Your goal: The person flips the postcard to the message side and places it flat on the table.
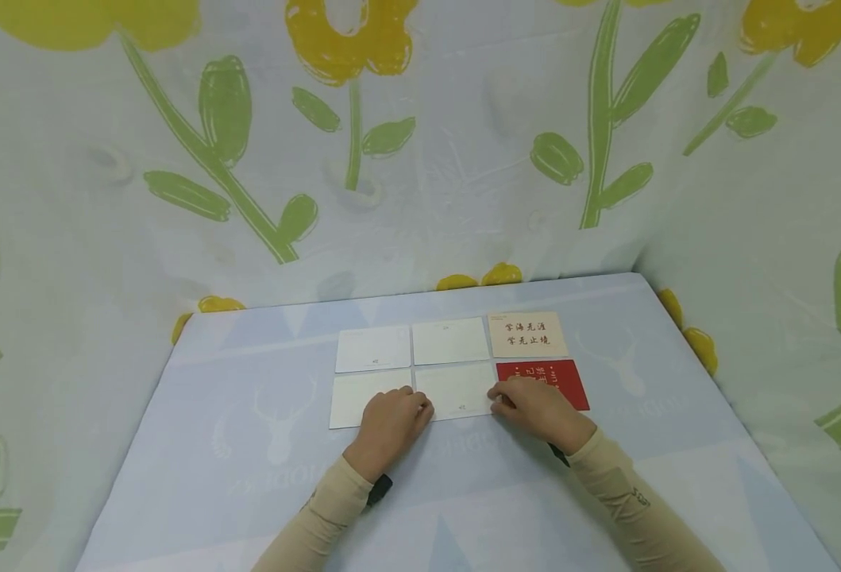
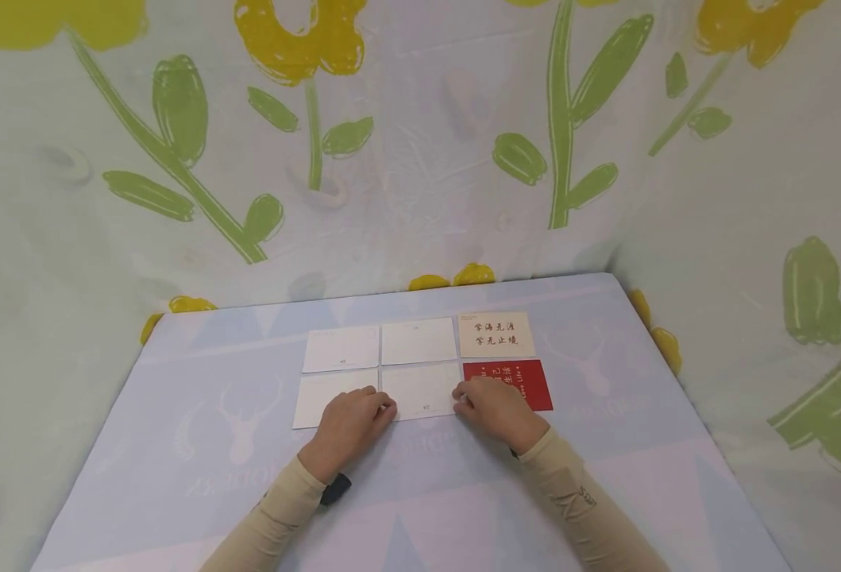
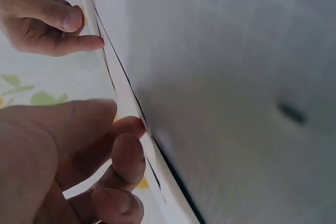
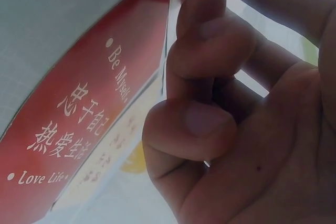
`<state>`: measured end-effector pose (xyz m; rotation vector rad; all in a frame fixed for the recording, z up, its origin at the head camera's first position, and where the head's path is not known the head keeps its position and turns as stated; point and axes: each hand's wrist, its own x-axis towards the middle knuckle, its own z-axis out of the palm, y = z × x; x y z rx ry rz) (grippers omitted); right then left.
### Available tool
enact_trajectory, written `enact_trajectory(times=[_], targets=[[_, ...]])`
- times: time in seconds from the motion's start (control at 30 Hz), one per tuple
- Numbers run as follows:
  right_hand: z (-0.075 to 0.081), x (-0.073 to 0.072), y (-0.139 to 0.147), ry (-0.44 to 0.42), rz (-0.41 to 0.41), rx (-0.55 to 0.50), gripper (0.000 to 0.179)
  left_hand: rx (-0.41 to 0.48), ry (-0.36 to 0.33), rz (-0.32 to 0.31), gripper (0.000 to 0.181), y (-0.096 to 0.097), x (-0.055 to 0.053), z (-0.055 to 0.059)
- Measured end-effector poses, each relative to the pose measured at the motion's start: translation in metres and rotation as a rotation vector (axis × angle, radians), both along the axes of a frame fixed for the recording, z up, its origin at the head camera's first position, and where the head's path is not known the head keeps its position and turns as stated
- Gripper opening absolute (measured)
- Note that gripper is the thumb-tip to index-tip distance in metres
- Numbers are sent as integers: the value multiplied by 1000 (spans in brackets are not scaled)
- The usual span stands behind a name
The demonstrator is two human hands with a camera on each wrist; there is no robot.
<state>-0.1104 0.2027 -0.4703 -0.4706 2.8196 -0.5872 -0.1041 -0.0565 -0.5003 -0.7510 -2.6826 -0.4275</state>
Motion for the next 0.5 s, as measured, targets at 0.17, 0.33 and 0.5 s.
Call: enact_trajectory(times=[0.17, 0.33, 0.5], targets=[[-1, 0, 2, 2, 11, -13, 27, 4, -27, -7, 8, -1, 0, 1], [-3, 1, 4, 15, 30, -22, 27, 3, -34, -22, 10, -3, -1, 3], [-2, 3, 8, 21, 39, -32, 27, -17, -80, -24, 11, -4, -2, 5]])
